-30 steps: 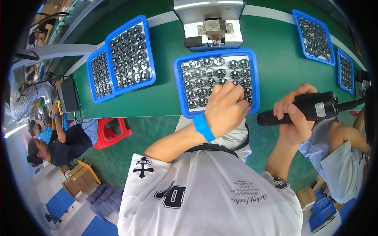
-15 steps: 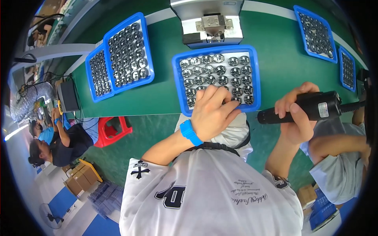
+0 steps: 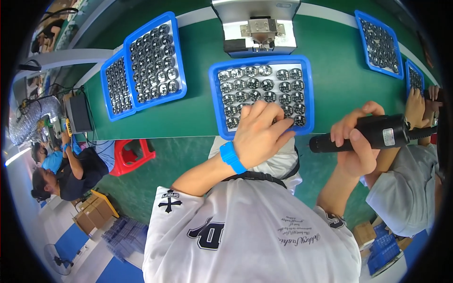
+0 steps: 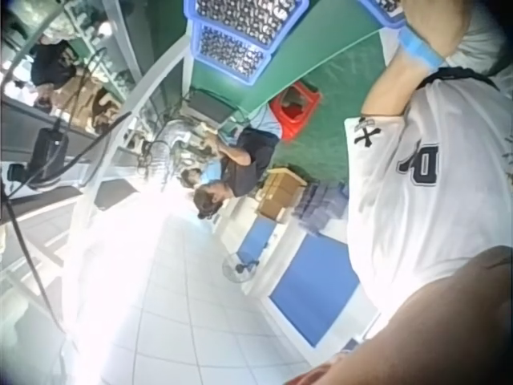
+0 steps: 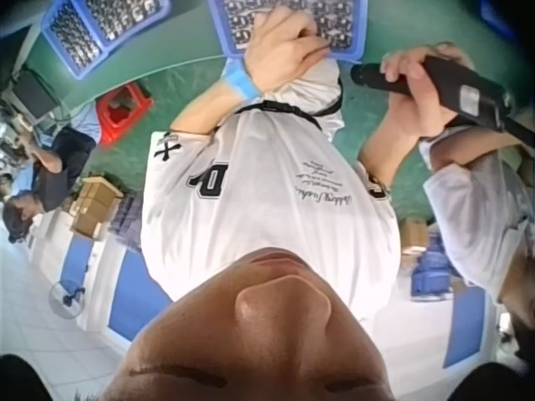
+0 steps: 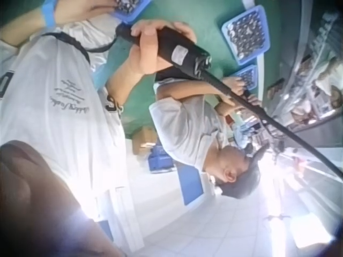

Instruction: The person fastens screws into small electronic components in a tray using an electric screwdriver.

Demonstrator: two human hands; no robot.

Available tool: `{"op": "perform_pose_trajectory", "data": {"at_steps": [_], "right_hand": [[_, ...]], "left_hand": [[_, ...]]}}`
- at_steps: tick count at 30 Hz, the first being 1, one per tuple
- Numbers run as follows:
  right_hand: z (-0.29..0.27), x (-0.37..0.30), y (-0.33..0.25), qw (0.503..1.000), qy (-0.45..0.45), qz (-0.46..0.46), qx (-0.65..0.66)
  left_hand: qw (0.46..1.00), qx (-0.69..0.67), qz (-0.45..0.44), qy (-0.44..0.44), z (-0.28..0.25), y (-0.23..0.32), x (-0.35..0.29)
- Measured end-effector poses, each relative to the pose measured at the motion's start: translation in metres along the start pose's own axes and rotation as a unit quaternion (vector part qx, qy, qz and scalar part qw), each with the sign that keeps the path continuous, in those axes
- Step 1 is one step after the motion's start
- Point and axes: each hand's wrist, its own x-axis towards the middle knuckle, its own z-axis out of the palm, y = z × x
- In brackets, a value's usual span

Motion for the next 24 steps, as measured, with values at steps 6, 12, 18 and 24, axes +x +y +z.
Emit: {"op": "perform_pose_trajectory", "data": {"at_steps": [6, 12, 18, 24], "right_hand": [[0.003, 0.010, -0.009, 0.997, -0.051, 0.052, -0.006], [-0.001, 0.027, -0.015, 0.990, -0.103, -0.031, 0.094], [0.023, 0.046, -0.013, 0.997, 0.011, -0.065, 0.042], [0.060, 0.092, -0.019, 0.976, -0.145, -0.118, 0.113]], "left_hand": [[0.994, 0.071, 0.060, 0.050, -0.030, -0.040, 0.022], [0.986, 0.058, 0.157, -0.021, -0.028, -0.069, 0.049], [0.984, 0.046, 0.167, -0.053, -0.027, -0.078, 0.049], [0.977, 0.077, 0.197, -0.034, -0.020, -0.083, 0.049]]}}
